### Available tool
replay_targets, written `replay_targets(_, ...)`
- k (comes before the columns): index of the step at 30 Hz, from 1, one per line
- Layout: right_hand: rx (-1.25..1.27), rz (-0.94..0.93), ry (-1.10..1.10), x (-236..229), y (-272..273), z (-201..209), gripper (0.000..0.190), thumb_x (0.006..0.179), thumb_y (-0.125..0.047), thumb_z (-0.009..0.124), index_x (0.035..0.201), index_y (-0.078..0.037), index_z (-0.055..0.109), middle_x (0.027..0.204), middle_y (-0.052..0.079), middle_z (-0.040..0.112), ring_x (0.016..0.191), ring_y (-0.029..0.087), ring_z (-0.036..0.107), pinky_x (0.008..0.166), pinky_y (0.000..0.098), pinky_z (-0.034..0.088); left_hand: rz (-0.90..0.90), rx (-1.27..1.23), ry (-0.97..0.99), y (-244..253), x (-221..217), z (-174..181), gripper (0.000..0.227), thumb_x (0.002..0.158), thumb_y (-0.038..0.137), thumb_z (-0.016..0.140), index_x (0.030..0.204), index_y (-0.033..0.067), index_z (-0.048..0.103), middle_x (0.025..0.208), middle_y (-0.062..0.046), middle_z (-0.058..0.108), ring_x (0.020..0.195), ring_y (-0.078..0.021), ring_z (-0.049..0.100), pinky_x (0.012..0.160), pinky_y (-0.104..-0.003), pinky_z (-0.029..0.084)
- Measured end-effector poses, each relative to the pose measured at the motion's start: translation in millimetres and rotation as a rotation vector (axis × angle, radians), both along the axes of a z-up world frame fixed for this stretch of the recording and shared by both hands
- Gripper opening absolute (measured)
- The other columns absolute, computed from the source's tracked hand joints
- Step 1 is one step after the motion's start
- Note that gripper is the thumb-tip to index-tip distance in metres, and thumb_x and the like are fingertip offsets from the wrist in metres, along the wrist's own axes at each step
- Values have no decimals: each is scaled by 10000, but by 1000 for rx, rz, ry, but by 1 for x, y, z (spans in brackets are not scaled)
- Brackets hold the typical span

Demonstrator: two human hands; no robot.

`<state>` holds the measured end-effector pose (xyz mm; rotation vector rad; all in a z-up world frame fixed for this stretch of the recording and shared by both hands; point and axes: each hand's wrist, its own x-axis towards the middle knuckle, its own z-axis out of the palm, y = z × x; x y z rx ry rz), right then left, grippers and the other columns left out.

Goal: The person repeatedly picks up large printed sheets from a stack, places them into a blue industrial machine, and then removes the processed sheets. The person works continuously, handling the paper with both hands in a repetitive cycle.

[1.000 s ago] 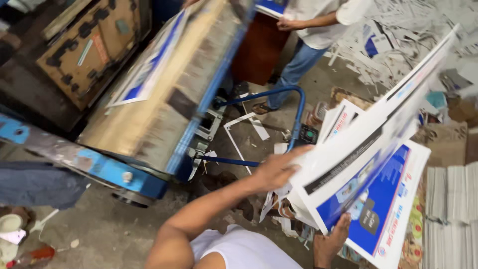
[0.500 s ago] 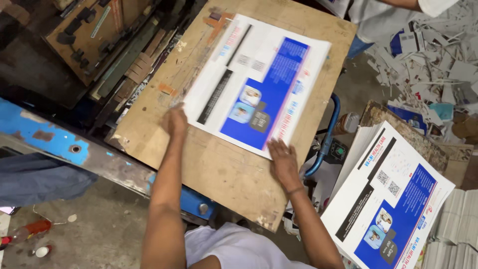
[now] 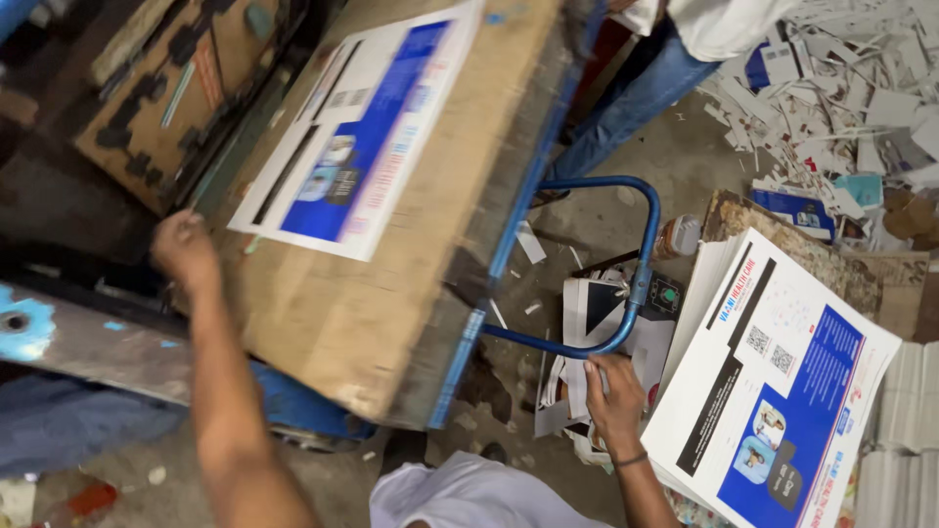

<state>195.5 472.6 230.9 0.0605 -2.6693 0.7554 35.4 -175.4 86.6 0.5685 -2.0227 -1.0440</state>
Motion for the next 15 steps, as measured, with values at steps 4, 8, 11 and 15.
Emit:
replay_targets(4,-269,-168,-302,53,27,-62,161,918,-194,721,1031,-90,772,928,113,783,821,252,753,775,340,583,77,534,259,20,99,82,190,1084,98,658,1242,14,723,1090,-99,721,893,-180,719,738,-270,566)
replay_targets(8,-190,361,-270,96,33,-106,258,952,-21,590,1163,-67,730,1154,166,744,991,318,727,864,396,578,-17,520,478,87,180,137,227,1086,65,585,1288,-9,656,1117,-155,690,912,-249,721,774,-340,603)
replay_targets(11,105,692,-267,118,47,-121,216,765,-43,619,976,-66,661,1225,137,757,971,347,729,761,413,575,-189,562,459,158,181,146,256,1087,41,530,1323,-26,605,1138,-197,667,926,-301,723,800,-393,630)
replay_targets(15,59,295,-319,140,125,-117,229,882,-94,577,1052,-90,730,1018,158,729,915,359,712,798,449,560,-453,659,272,277,149,116,277,1032,6,452,1252,-74,599,1172,-210,672,931,-300,716,811,-383,622)
